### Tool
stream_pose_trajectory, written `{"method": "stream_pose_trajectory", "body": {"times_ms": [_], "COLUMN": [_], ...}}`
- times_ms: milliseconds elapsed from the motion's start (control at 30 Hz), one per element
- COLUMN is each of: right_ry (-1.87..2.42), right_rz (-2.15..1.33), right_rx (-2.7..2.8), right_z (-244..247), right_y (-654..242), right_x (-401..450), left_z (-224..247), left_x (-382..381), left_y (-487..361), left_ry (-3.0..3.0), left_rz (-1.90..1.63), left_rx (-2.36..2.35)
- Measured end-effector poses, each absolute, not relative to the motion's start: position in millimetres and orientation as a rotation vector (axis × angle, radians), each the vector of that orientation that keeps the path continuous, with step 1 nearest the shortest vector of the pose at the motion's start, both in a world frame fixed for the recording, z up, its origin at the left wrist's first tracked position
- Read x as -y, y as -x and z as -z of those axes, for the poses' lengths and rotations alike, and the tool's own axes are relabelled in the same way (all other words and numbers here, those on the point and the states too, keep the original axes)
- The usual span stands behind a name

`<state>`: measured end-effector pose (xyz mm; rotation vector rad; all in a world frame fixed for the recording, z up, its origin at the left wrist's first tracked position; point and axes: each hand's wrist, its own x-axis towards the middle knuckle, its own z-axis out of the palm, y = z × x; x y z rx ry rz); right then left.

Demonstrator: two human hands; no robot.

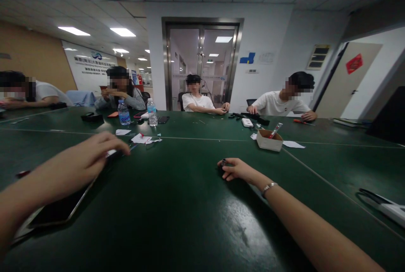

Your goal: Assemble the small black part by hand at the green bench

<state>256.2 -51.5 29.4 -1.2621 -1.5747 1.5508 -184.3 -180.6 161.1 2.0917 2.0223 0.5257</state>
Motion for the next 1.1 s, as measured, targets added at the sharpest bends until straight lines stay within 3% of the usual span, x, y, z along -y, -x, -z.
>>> {"method": "stream_pose_trajectory", "body": {"times_ms": [133, 433, 700, 867, 1100], "right_ry": [1.263, 1.226, 1.150, 1.133, 0.896], "right_rz": [-1.530, -1.409, -1.512, -1.470, -1.457], "right_rx": [1.612, 1.510, 1.287, 1.136, 1.126], "right_z": [-30, -25, -18, -12, -5], "right_y": [-214, -152, -156, -157, -166], "right_x": [24, -1, -2, 0, 1], "left_z": [-147, -61, -11, 6, 9], "left_x": [124, 9, -7, -12, -10], "left_y": [100, -6, -17, 1, 5], "left_ry": [-2.610, -2.306, -2.057, -1.652, -1.629], "left_rz": [-0.389, -0.787, -1.214, -1.242, -1.243], "left_rx": [-1.654, -1.434, -1.379, -1.221, -1.075]}}
